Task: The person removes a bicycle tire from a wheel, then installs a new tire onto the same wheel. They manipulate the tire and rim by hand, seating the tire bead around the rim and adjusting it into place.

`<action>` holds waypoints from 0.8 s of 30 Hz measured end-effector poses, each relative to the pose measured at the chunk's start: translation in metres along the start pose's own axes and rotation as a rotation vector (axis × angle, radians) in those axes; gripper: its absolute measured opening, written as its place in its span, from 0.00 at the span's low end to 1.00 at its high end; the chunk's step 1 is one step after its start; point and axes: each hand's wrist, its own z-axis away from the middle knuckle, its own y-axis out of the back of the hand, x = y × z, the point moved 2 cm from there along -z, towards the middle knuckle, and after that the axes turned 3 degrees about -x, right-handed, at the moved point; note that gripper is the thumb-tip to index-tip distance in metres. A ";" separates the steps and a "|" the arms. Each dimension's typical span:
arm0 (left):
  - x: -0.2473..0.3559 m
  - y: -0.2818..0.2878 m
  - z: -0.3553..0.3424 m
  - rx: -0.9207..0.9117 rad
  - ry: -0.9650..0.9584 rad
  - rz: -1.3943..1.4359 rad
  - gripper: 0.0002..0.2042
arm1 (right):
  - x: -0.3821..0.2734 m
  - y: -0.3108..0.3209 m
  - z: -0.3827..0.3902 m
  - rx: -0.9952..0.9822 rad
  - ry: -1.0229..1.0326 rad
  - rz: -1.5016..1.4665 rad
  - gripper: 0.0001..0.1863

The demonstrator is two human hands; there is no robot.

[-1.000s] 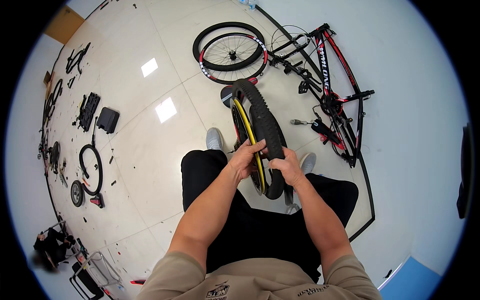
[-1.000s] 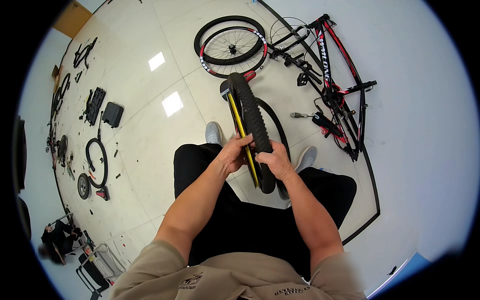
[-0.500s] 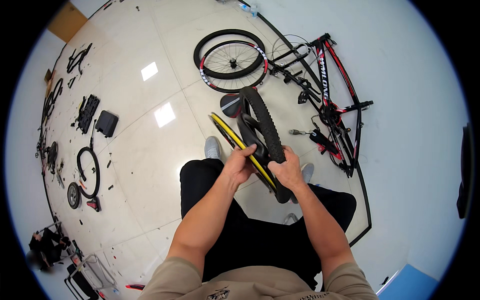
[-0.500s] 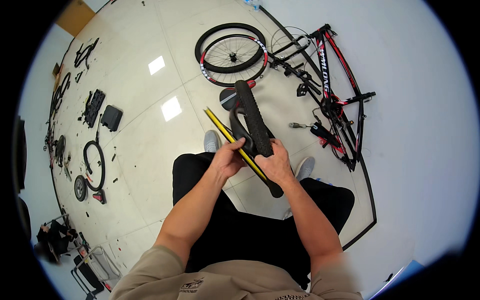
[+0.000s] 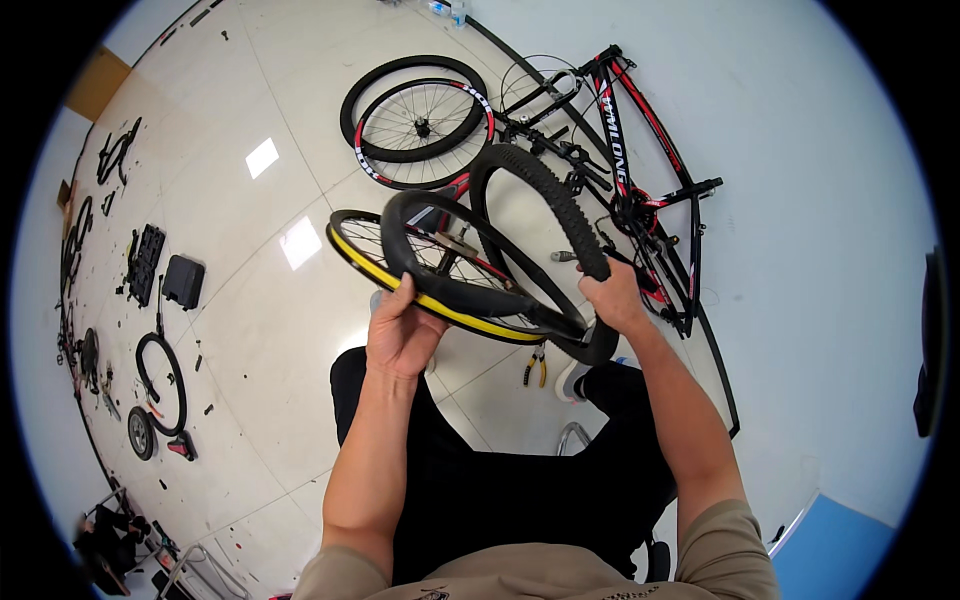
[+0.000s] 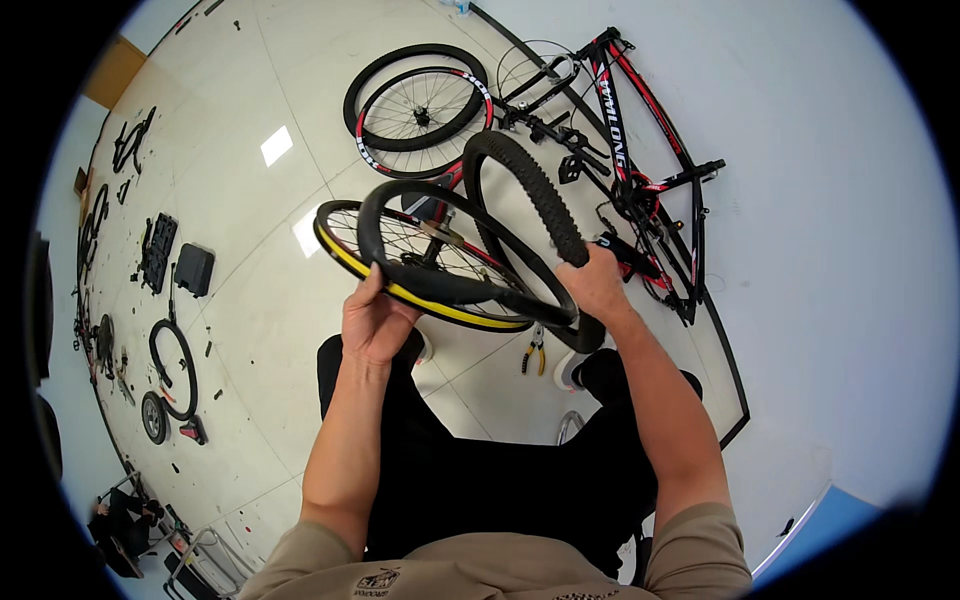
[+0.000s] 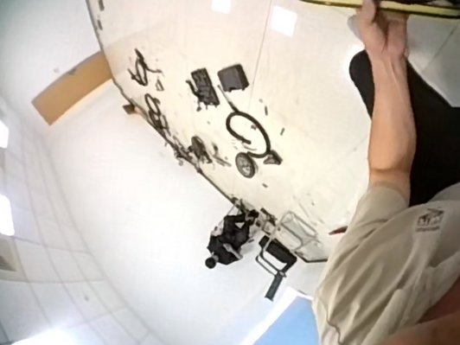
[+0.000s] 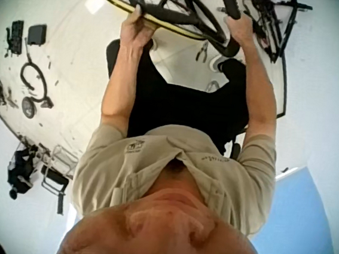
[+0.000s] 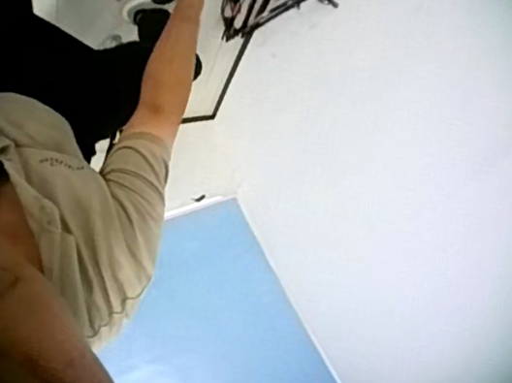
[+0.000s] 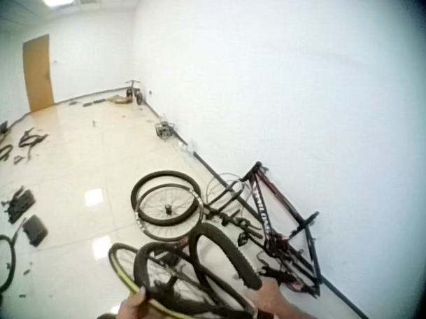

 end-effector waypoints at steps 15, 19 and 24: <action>-0.018 0.002 -0.019 0.116 0.027 -0.172 0.19 | 0.015 0.109 -0.094 -0.102 -0.077 -0.232 0.15; -0.031 -0.002 -0.022 0.179 0.077 -0.198 0.21 | 0.023 0.135 -0.115 -0.025 -0.116 -0.113 0.16; -0.042 0.004 -0.025 0.204 0.114 -0.232 0.17 | 0.028 0.150 -0.135 0.257 -0.040 0.023 0.18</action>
